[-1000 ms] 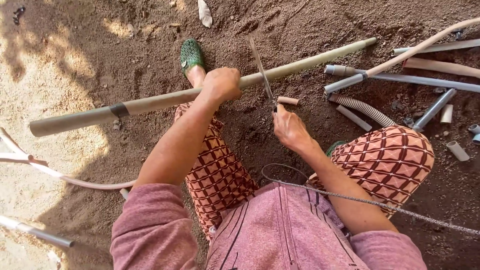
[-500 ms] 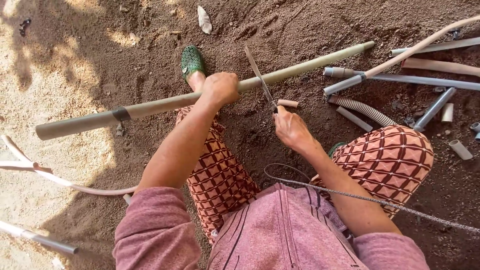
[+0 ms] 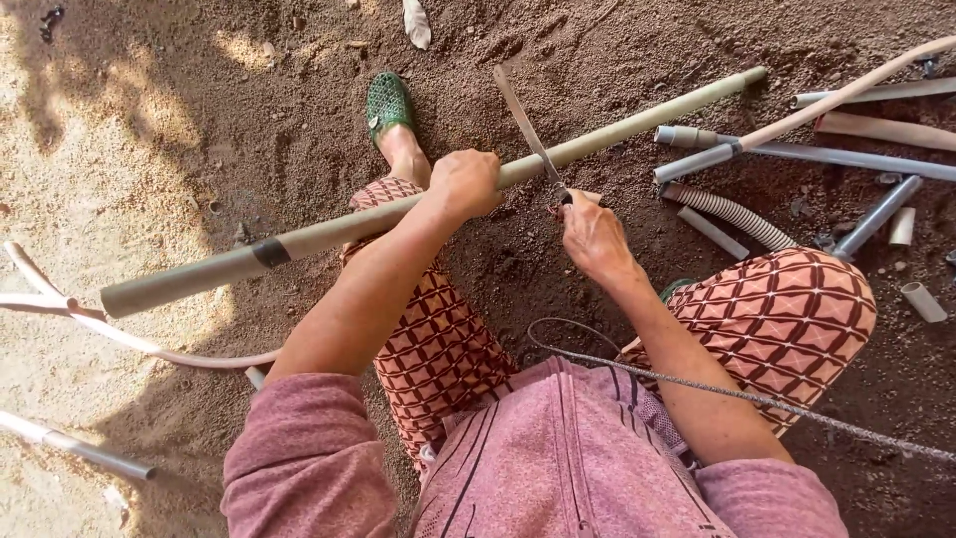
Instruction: Cutting a PVC pipe using a handheld hacksaw blade while sitting on the ground.
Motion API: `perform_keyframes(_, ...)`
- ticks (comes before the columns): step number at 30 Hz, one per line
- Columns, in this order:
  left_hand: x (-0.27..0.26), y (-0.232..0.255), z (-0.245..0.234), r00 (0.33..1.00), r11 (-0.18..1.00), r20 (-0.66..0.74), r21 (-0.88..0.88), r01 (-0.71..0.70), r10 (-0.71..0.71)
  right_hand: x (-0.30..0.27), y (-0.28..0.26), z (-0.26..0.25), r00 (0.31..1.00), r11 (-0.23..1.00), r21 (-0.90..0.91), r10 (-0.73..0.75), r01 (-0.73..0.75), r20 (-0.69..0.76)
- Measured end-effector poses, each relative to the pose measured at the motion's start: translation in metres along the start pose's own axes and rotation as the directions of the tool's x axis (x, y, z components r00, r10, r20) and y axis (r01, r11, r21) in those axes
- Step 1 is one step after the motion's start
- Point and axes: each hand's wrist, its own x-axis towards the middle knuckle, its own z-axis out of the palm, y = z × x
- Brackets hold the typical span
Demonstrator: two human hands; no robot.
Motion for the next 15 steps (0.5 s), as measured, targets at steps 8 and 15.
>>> perform_keyframes(8, -0.007, 0.011, -0.003, 1.0, 0.999, -0.014, 0.046, 0.006, -0.006, 0.005, 0.0, 0.004, 0.995, 0.965, -0.262, -0.01, -0.016, -0.095)
perform_keyframes(15, 0.02, -0.009, 0.02, 0.999, 0.999, -0.054, 0.048, 0.007, -0.004, -0.046, -0.032, -0.03, 0.994, 0.94, -0.327, 0.11, -0.101, 0.009)
